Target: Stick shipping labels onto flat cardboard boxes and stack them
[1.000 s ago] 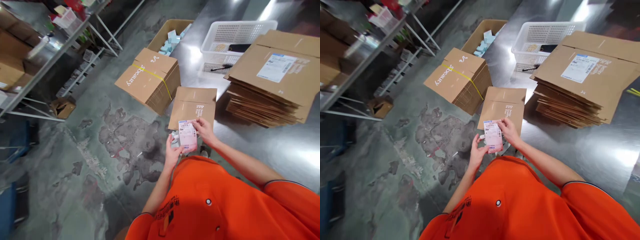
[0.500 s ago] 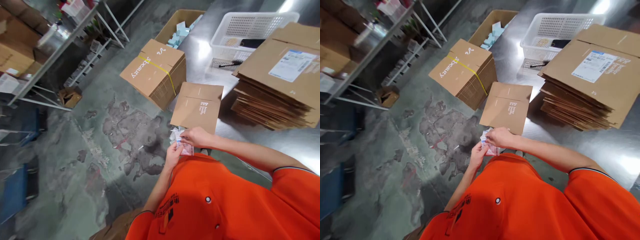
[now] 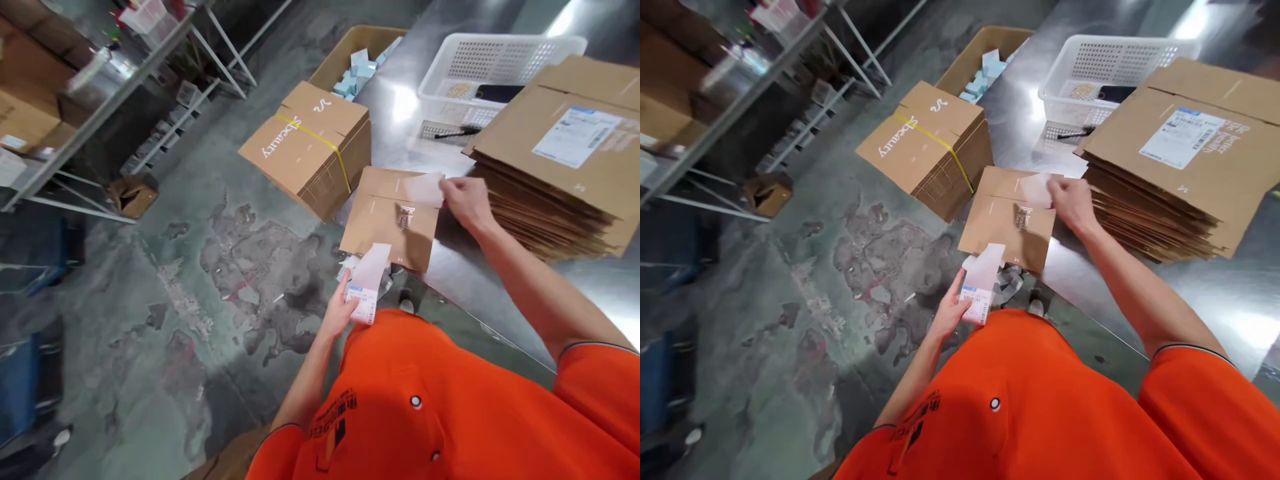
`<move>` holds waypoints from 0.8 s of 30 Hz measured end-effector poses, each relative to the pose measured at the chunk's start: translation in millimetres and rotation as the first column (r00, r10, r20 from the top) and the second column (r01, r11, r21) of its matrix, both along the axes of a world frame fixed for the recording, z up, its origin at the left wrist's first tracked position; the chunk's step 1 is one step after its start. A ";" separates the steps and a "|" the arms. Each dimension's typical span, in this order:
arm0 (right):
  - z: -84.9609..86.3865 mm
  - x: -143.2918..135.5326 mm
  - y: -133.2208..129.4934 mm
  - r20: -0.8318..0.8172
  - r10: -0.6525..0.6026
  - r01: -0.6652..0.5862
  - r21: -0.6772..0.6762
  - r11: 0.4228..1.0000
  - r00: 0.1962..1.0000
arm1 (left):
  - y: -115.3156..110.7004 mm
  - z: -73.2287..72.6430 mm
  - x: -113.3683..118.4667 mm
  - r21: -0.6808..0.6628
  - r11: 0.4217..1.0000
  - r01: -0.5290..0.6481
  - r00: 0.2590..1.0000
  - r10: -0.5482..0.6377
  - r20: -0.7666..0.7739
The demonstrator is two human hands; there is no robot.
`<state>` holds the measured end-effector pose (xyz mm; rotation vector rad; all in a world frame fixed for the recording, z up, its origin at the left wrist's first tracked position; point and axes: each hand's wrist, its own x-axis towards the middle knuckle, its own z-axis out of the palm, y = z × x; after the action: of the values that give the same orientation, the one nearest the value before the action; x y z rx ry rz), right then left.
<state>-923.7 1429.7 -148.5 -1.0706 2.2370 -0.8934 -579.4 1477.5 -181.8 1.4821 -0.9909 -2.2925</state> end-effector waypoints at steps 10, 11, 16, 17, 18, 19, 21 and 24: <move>7.4 84.4 33.9 0.342 0.631 -0.681 0.036 0.731 0.696 | -21.6 11.3 -25.4 -0.219 0.919 0.327 0.944 -0.326 0.044; 0.6 75.3 28.5 0.427 0.575 -0.661 0.074 0.747 0.698 | -21.2 10.5 -24.3 -0.231 0.892 0.389 0.920 -0.386 0.062; -21.7 39.0 12.9 0.593 0.433 -0.592 0.093 0.801 0.679 | -21.5 -7.3 -17.1 -0.258 0.775 0.577 0.814 -0.570 0.108; -26.2 30.1 10.4 0.511 0.369 -0.474 0.089 0.876 0.776 | -21.7 -12.1 -14.7 -0.253 0.784 0.567 0.821 -0.561 0.104; -31.7 20.2 7.4 0.418 0.285 -0.345 0.073 0.936 0.862 | -21.7 -16.8 -11.7 -0.245 0.796 0.553 0.832 -0.546 0.102; -38.4 9.9 3.8 0.346 0.213 -0.245 0.053 0.968 0.914 | -21.3 -21.2 -8.5 -0.233 0.810 0.538 0.842 -0.529 0.105; -54.5 -6.3 -4.8 0.298 0.174 -0.192 0.031 0.981 0.939 | -19.9 -28.6 -2.3 -0.193 0.826 0.530 0.848 -0.519 0.109; -77.8 -6.6 -15.6 0.264 0.332 -0.367 0.095 0.925 0.906 | -17.9 -36.2 3.8 -0.161 0.830 0.534 0.845 -0.526 0.091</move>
<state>-930.3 1414.0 -226.3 -1.1775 1.8007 -0.6588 -575.6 1459.6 -218.1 1.3004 -1.7642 -2.4300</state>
